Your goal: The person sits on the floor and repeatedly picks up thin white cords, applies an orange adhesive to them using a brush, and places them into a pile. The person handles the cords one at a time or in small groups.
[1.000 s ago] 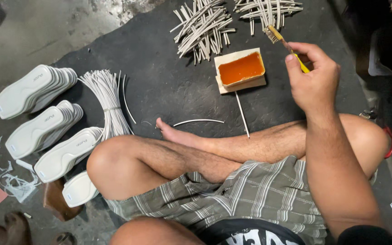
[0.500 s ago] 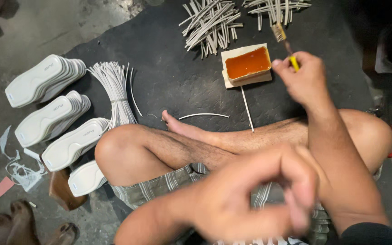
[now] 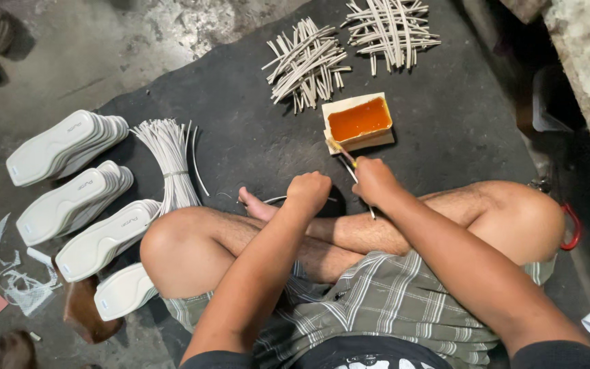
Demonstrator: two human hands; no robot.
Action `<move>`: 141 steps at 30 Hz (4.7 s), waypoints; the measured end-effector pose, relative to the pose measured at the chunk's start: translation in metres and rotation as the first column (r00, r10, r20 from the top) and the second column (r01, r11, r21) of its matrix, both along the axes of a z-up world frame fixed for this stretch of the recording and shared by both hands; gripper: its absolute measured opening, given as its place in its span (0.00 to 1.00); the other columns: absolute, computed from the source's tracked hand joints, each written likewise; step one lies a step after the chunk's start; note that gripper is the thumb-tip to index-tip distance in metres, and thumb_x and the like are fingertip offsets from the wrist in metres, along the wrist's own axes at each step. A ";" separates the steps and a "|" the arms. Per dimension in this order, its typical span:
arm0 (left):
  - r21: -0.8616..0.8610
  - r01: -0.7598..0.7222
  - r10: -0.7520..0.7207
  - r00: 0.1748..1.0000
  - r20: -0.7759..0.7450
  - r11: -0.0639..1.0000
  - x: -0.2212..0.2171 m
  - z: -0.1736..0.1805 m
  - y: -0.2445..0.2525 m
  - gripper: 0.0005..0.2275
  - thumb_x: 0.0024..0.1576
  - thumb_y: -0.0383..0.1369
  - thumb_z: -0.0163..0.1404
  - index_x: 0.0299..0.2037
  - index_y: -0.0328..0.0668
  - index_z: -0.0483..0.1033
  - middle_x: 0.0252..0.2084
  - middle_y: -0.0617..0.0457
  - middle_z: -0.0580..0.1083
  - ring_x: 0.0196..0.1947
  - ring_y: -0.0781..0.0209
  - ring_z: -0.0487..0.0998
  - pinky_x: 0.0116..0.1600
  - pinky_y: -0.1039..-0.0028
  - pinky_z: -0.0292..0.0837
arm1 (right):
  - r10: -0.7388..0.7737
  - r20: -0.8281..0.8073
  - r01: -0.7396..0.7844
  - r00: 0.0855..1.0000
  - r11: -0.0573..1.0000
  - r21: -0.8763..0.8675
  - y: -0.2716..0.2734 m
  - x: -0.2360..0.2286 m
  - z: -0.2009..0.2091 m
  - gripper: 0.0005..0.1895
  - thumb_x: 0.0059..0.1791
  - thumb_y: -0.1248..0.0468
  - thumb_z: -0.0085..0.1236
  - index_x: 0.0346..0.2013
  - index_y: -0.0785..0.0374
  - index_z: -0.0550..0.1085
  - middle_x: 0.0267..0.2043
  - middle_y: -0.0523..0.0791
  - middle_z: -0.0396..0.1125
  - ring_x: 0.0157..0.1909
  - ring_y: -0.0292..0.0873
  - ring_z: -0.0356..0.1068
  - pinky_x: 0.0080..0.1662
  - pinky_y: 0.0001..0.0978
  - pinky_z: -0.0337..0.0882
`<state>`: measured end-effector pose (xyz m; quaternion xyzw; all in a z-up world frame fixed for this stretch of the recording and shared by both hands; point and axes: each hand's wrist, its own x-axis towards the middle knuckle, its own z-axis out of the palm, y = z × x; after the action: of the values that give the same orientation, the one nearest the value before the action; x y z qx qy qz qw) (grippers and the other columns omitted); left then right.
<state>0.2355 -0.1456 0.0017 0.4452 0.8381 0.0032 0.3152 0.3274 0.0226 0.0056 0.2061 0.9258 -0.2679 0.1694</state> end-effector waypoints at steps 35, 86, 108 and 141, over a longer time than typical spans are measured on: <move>0.213 -0.952 0.151 0.249 0.957 0.221 -0.022 0.143 0.018 0.13 0.56 0.30 0.60 0.47 0.32 0.75 0.41 0.51 0.79 0.38 0.70 0.80 0.40 0.79 0.79 | -0.589 -0.109 0.098 0.801 0.308 -0.946 0.010 -0.001 0.122 0.21 0.46 0.77 0.64 0.26 0.58 0.59 0.36 0.52 0.74 0.39 0.41 0.76 0.42 0.34 0.77; 0.249 -0.911 0.137 0.215 0.967 -0.330 -0.046 0.131 0.018 0.09 0.61 0.32 0.56 0.46 0.39 0.72 0.43 0.57 0.75 0.43 0.70 0.77 0.44 0.72 0.82 | -0.466 -0.050 0.229 0.883 0.522 -0.822 0.000 -0.003 0.122 0.16 0.56 0.60 0.55 0.35 0.72 0.82 0.41 0.41 0.79 0.35 0.31 0.65 0.37 0.25 0.63; 0.450 -0.629 0.393 0.763 0.514 0.633 -0.018 0.155 0.016 0.08 0.50 0.30 0.60 0.40 0.41 0.82 0.34 0.55 0.82 0.37 0.60 0.82 0.44 0.67 0.76 | -0.323 -0.172 0.213 0.930 0.861 -0.463 0.040 -0.007 0.128 0.13 0.50 0.56 0.61 0.45 0.60 0.79 0.31 0.44 0.74 0.34 0.40 0.71 0.38 0.33 0.70; 0.141 -0.933 0.305 0.247 0.920 0.332 -0.036 0.115 0.015 0.11 0.53 0.26 0.60 0.43 0.29 0.80 0.34 0.52 0.81 0.32 0.72 0.78 0.36 0.82 0.72 | -0.281 -0.594 0.116 0.754 0.946 -0.301 0.024 -0.004 0.147 0.11 0.51 0.67 0.62 0.48 0.59 0.79 0.41 0.44 0.76 0.41 0.36 0.75 0.42 0.27 0.73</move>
<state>0.1998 -0.1308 0.1168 0.0540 0.6474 0.6411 0.4085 0.3230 0.0467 0.1522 0.1797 0.8607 -0.4504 -0.1551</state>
